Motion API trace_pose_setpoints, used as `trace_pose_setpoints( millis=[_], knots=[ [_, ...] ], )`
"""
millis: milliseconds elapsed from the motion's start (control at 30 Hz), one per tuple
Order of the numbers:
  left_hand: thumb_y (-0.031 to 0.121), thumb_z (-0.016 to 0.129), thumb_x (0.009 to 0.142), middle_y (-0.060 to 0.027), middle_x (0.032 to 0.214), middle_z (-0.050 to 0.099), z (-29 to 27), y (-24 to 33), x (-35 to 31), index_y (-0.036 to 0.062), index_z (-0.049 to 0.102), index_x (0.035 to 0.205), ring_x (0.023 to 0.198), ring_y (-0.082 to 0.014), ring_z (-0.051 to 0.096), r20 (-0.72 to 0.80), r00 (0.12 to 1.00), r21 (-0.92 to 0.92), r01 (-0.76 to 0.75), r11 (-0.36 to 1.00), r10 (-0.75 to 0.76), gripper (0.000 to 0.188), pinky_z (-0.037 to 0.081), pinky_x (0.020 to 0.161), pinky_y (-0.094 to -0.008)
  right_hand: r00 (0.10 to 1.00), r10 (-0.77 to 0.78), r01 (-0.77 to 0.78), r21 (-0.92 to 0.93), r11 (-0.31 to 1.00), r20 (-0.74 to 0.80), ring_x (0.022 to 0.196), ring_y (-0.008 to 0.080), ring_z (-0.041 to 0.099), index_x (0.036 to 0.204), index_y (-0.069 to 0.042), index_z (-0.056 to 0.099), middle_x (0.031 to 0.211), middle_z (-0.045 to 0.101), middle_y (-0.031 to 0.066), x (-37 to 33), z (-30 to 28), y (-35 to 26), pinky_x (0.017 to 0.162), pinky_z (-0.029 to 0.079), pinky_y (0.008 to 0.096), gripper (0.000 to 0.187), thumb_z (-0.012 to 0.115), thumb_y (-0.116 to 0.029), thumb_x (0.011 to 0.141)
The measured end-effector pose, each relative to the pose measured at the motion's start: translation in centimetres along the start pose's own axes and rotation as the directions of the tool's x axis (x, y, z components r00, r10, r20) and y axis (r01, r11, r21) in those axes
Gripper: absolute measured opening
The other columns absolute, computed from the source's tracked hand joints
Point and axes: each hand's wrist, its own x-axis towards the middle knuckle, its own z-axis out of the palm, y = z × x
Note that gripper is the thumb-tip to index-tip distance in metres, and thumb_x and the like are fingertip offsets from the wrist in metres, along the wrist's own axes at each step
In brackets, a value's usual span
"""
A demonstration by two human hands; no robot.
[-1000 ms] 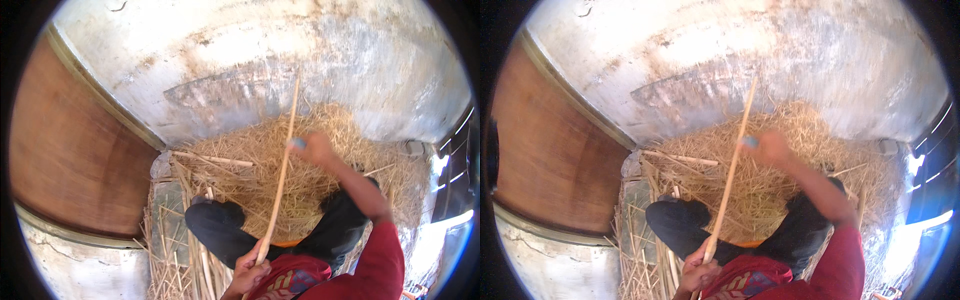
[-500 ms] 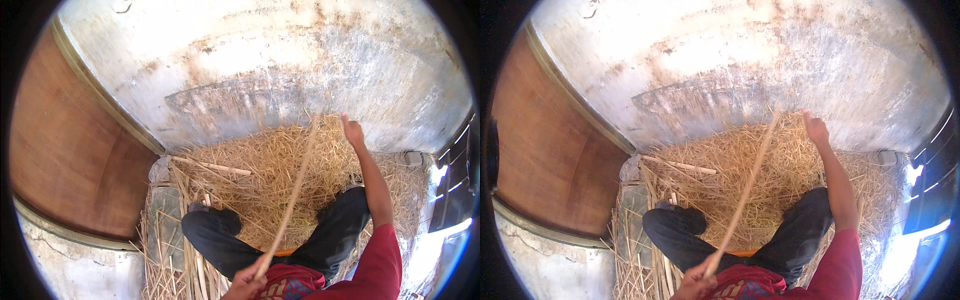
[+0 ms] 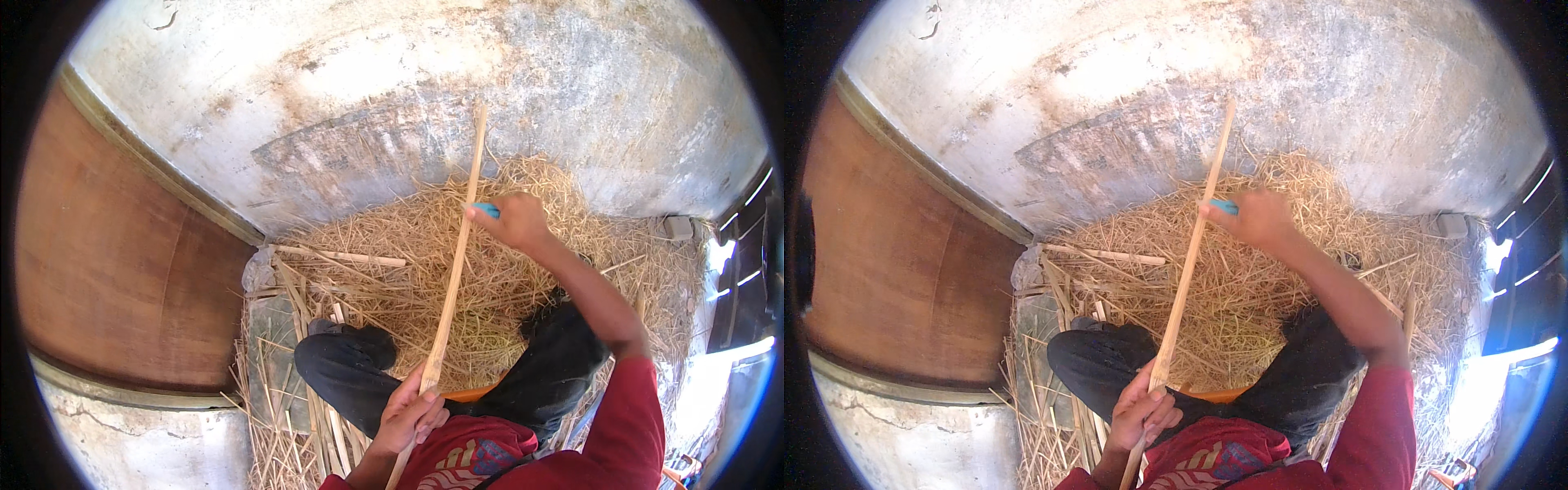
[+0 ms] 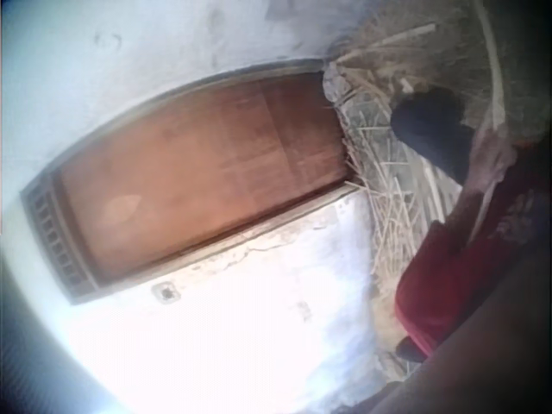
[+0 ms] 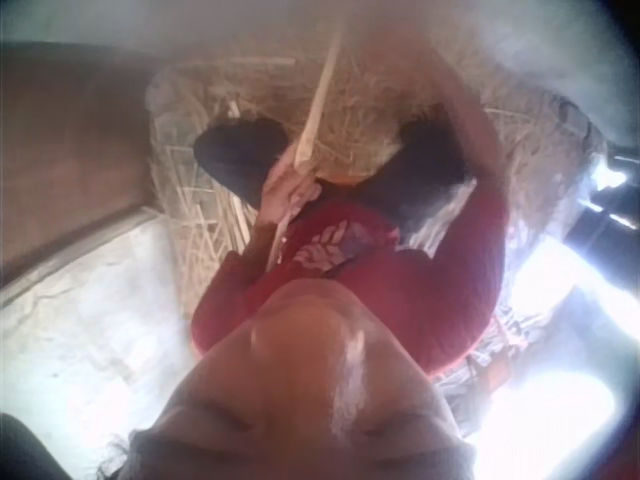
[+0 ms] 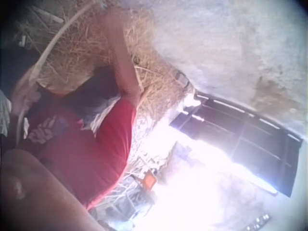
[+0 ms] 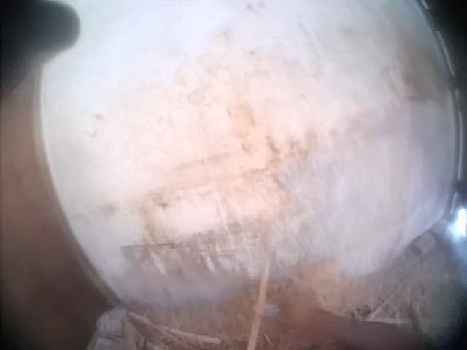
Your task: The person sits on a bed of straw and uses a small knife to shave and split a long bamboo stick. They repeatedly scrape the surface to remove the outer layer and then use a larger machete to split the stick lengthwise.
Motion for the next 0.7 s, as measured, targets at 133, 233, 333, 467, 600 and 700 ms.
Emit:
trace_pose_setpoints(
  millis=[133,233,333,467,600,700],
  knots=[
    [0.012,0.044,0.099,0.0046,0.053,0.031,-0.7,0.4,-0.1,0.0075,0.021,0.149,0.038,-0.0051,0.029,-0.014,0.999,-0.033,-0.043,0.999,0.043,0.055,0.028,0.048,-0.0202,0.976,-0.218,0.218,0.011,0.976,0.024,0.046,0.0271,0.057,0.059,-0.009,0.061,0.051,0.055,0.0107,-4.1,2.8,-3.7,0.048,0.045,0.0405,0.07,0.052,-0.076,0.076],
    [0.011,0.045,0.098,0.0048,0.054,0.031,-1.0,0.2,-0.2,0.007,0.021,0.149,0.039,-0.0048,0.029,-0.024,0.998,-0.062,-0.06,0.996,0.059,0.056,0.028,0.047,-0.0199,0.905,-0.423,0.422,0.035,0.906,0.049,0.047,0.0268,0.057,0.06,-0.008,0.062,0.052,0.055,0.0097,-5.1,2.2,-5.1,0.049,0.045,0.0392,0.071,0.053,-0.077,0.074],
    [0.01,0.046,0.098,0.0051,0.055,0.032,-1.0,0.3,0.0,0.007,0.021,0.148,0.04,-0.0045,0.029,-0.019,0.998,-0.065,-0.063,0.996,0.062,0.056,0.028,0.047,-0.0202,0.865,-0.5,0.498,-0.059,0.865,-0.036,0.046,0.0255,0.056,0.061,-0.008,0.063,0.05,0.054,0.0077,-3.1,2.5,-3.2,0.048,0.044,0.0379,0.069,0.054,-0.075,0.076],
    [0.008,0.046,0.097,0.0052,0.057,0.033,-0.1,0.2,-1.2,0.0068,0.021,0.148,0.042,-0.0038,0.03,-0.022,1.0,0.01,0.001,1.0,-0.001,0.057,0.03,0.048,-0.0205,0.983,0.001,-0.012,-0.057,0.998,-0.183,0.046,0.0182,0.053,0.068,-0.01,0.065,0.051,0.053,0.003,2.2,2.7,1.1,0.045,0.044,0.0351,0.069,0.045,-0.075,0.081],
    [0.006,0.048,0.096,0.0049,0.06,0.035,-1.0,-0.5,-1.2,0.0066,0.021,0.148,0.043,-0.0036,0.031,-0.008,1.0,-0.008,-0.005,1.0,0.005,0.059,0.031,0.048,-0.0199,0.985,0.157,-0.155,-0.035,0.987,0.074,0.046,0.0169,0.052,0.073,-0.01,0.069,0.048,0.051,0.0045,1.5,1.5,0.4,0.046,0.045,0.0325,0.064,0.052,-0.071,0.081],
    [0.005,0.049,0.095,0.0048,0.063,0.038,-1.3,0.2,-1.6,0.006,0.019,0.149,0.046,-0.0035,0.033,-0.055,0.997,0.001,-0.048,0.999,0.048,0.063,0.03,0.047,-0.0193,0.962,-0.274,0.274,0.0,0.962,0.023,0.048,0.0211,0.055,0.067,-0.009,0.067,0.048,0.053,0.0074,-3.3,3.5,-3.6,0.045,0.043,0.035,0.069,0.05,-0.075,0.078]
  ],
)
